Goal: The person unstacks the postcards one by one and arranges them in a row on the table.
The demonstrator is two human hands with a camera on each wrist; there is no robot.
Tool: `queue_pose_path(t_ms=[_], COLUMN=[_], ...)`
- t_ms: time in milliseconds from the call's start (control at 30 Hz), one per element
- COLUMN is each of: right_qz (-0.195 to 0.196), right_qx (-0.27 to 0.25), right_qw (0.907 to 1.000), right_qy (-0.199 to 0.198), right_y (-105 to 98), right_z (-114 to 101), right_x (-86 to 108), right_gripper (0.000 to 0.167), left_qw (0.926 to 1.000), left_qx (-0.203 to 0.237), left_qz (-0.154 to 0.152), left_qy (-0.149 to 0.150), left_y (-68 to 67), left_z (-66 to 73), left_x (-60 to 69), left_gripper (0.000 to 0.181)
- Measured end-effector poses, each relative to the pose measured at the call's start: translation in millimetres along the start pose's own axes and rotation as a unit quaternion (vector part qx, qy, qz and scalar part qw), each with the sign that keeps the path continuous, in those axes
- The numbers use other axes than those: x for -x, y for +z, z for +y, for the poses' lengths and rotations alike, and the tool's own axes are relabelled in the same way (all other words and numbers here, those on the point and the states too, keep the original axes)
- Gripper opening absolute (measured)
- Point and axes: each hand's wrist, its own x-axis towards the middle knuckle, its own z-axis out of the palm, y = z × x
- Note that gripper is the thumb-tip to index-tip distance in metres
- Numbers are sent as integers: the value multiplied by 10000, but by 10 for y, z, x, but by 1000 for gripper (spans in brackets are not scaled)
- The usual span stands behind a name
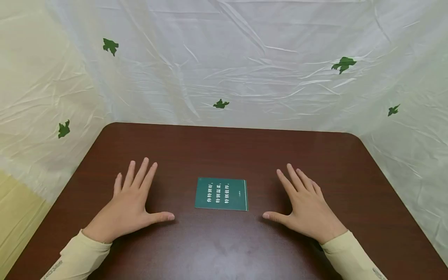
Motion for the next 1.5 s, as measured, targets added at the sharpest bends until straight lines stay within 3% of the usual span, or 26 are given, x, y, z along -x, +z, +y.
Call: queue_pose_path(t_ms=[300,533,833,967,1167,1500], right_qz=[-378,-811,-1063,-1072,-1061,-1073], right_qx=[-213,-492,-471,-533,-685,-777], right_qw=[9974,9918,9907,9899,9878,9849], right_qy=[-583,-856,-701,-764,-915,-1114], right_y=[-9,60,67,80,89,98], right_z=[-413,-730,-831,-839,-848,-859], right_x=[-301,-566,-612,-602,-604,-620], right_gripper=[118,109,103,99,94,80], left_qw=[9954,9923,9870,9855,9861,9836], left_qx=[-147,251,489,417,344,286], left_qz=[-201,-732,-1213,-1315,-1305,-1306], left_qy=[920,962,935,988,971,1211], left_y=[85,124,101,105,142,166], left_z=[445,742,1053,1098,1061,1002], left_x=[-260,-563,-806,-808,-762,-765], left_gripper=[143,134,128,122,112,103])
